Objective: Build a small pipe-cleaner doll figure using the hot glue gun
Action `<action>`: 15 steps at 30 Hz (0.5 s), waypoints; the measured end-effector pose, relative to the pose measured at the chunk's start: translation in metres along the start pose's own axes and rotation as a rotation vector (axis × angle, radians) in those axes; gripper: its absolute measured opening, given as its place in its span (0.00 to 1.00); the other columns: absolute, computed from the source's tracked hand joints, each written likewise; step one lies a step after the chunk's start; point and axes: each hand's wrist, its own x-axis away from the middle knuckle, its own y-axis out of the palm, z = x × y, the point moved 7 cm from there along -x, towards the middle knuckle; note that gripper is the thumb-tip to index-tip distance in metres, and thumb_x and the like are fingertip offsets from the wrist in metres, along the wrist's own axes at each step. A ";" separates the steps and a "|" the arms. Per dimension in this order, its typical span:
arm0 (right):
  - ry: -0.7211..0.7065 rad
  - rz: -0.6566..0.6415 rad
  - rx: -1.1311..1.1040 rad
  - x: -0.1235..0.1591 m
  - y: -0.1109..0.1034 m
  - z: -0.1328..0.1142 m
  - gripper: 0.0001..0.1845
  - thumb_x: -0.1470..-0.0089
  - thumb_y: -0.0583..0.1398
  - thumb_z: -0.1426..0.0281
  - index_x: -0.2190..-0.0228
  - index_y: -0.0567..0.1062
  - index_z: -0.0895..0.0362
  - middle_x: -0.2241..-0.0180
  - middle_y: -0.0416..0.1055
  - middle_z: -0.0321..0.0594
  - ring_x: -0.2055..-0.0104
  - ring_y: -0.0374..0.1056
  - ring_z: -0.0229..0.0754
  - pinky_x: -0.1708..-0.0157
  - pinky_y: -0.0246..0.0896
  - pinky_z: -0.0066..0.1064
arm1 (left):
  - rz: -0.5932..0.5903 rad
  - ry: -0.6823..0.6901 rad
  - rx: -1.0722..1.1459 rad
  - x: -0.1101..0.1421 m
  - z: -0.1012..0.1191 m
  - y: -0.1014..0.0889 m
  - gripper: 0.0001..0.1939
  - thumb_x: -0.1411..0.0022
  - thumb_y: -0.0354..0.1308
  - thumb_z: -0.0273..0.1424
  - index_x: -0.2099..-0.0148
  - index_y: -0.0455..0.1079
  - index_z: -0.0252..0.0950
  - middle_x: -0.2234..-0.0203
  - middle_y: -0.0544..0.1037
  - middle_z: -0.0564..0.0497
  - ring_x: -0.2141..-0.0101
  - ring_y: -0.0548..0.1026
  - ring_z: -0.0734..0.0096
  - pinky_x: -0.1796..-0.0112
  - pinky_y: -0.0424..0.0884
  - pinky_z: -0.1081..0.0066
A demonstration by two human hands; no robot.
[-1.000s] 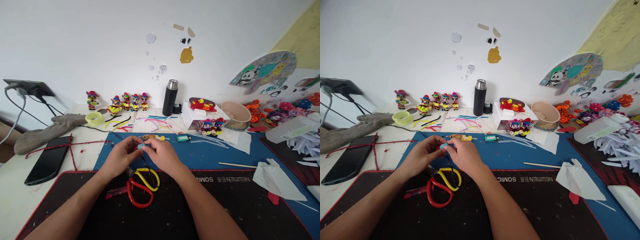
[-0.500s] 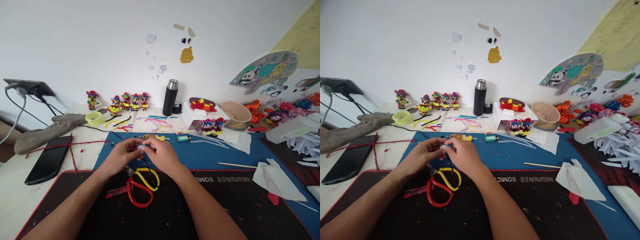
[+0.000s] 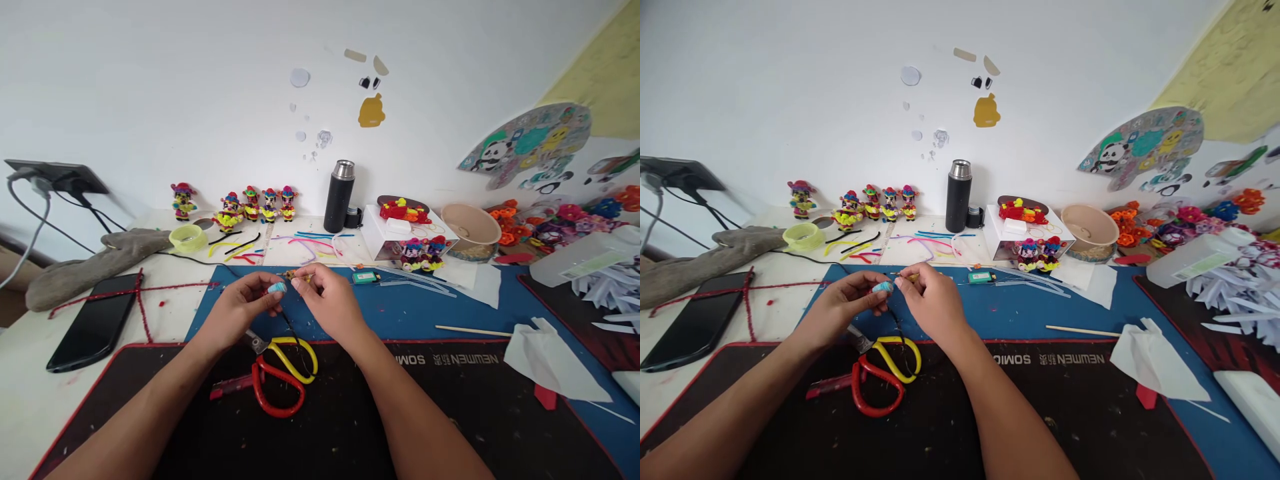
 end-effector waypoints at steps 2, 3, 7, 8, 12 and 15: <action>0.004 -0.051 0.011 0.000 0.005 0.002 0.09 0.35 0.64 0.64 0.56 0.80 0.54 0.78 0.68 0.30 0.75 0.64 0.39 0.73 0.52 0.30 | 0.001 0.020 0.005 0.000 0.001 -0.001 0.25 0.48 0.77 0.48 0.56 0.78 0.37 0.75 0.81 0.51 0.72 0.78 0.64 0.68 0.75 0.68; 0.004 -0.072 0.019 0.000 0.008 0.002 0.09 0.35 0.64 0.65 0.55 0.80 0.55 0.78 0.68 0.30 0.75 0.64 0.38 0.73 0.52 0.30 | 0.001 0.029 0.007 0.001 0.002 -0.001 0.25 0.47 0.77 0.48 0.56 0.77 0.37 0.75 0.82 0.51 0.72 0.78 0.65 0.68 0.75 0.68; 0.004 -0.113 0.042 0.002 0.013 0.001 0.10 0.34 0.65 0.65 0.54 0.80 0.55 0.77 0.68 0.30 0.74 0.64 0.37 0.72 0.51 0.30 | -0.011 0.055 0.013 0.002 0.005 -0.001 0.24 0.45 0.76 0.47 0.55 0.77 0.37 0.74 0.82 0.52 0.72 0.78 0.65 0.68 0.76 0.68; 0.007 -0.120 0.046 0.002 0.014 0.001 0.10 0.34 0.65 0.65 0.54 0.80 0.55 0.77 0.68 0.29 0.75 0.63 0.37 0.72 0.51 0.30 | -0.013 0.061 0.013 0.003 0.005 0.000 0.24 0.45 0.76 0.47 0.55 0.77 0.37 0.74 0.82 0.52 0.72 0.78 0.66 0.68 0.76 0.68; 0.018 -0.145 0.064 0.002 0.016 0.000 0.09 0.34 0.65 0.65 0.55 0.81 0.56 0.77 0.70 0.30 0.75 0.63 0.37 0.72 0.51 0.30 | -0.017 0.081 -0.007 0.004 0.007 0.002 0.23 0.44 0.75 0.47 0.55 0.77 0.37 0.75 0.82 0.52 0.73 0.79 0.65 0.69 0.76 0.68; 0.003 -0.145 0.077 0.003 0.016 -0.001 0.09 0.33 0.64 0.65 0.56 0.81 0.55 0.76 0.71 0.31 0.74 0.64 0.37 0.70 0.52 0.30 | -0.025 0.102 -0.033 0.005 0.009 0.003 0.22 0.42 0.74 0.47 0.55 0.77 0.37 0.75 0.82 0.53 0.73 0.79 0.65 0.70 0.76 0.68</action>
